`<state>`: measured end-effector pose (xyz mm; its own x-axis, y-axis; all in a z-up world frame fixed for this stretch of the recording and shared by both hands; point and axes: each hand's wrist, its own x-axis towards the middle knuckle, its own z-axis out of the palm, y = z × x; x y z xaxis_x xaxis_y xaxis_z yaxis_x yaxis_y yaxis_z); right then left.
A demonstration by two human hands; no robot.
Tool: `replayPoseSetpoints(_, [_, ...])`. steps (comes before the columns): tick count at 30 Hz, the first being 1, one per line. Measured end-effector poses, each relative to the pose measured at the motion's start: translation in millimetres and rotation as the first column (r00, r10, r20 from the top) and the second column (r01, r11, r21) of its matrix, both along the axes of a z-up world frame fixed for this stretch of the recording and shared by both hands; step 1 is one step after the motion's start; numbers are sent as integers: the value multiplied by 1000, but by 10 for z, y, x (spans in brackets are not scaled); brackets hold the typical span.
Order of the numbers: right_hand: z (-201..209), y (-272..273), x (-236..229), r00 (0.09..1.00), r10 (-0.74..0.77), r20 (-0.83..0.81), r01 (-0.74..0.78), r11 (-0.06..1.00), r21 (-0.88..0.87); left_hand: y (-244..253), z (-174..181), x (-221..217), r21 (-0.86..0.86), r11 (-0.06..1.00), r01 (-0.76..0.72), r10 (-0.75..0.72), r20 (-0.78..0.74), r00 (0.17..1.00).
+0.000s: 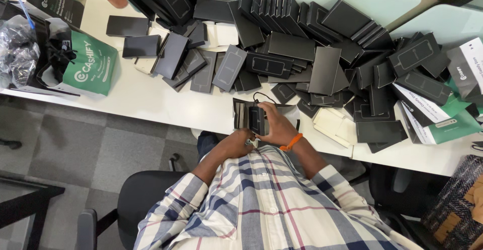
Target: The person places a electronic device into a small cardboard box, then puts the smaller box inside a larger shipping bag.
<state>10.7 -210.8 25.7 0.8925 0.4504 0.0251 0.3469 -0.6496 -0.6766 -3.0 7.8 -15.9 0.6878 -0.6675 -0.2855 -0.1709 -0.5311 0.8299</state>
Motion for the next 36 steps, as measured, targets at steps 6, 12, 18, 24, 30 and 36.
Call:
replayPoseSetpoints(6, [-179, 88, 117, 990, -44, -133, 38, 998, -52, 36, -60, -24, 6, 1000, 29, -29, -20, 999])
replayPoseSetpoints(12, [-104, 115, 246, 940, -78, -331, 37, 991, -129, 64, -53, -18, 25, 997, 74, -75, 40, 996])
replayPoseSetpoints(18, [-72, 124, 271, 934, -15, -357, -24, 994, -106, 85, -36, -23, 9, 997, 71, -71, 17, 997])
replayPoseSetpoints(24, [-199, 130, 321, 920, 38, -390, -81, 992, -95, 113, -29, -50, -6, 997, 72, -72, 6, 997])
replayPoseSetpoints(30, [-354, 181, 282, 826, 14, -563, -50, 998, -49, 133, -22, -62, 42, 995, 85, -84, -37, 996])
replayPoseSetpoints(36, [-425, 202, 261, 894, -12, -447, -35, 995, -98, 134, 96, -57, 2, 999, 53, -53, 69, 996])
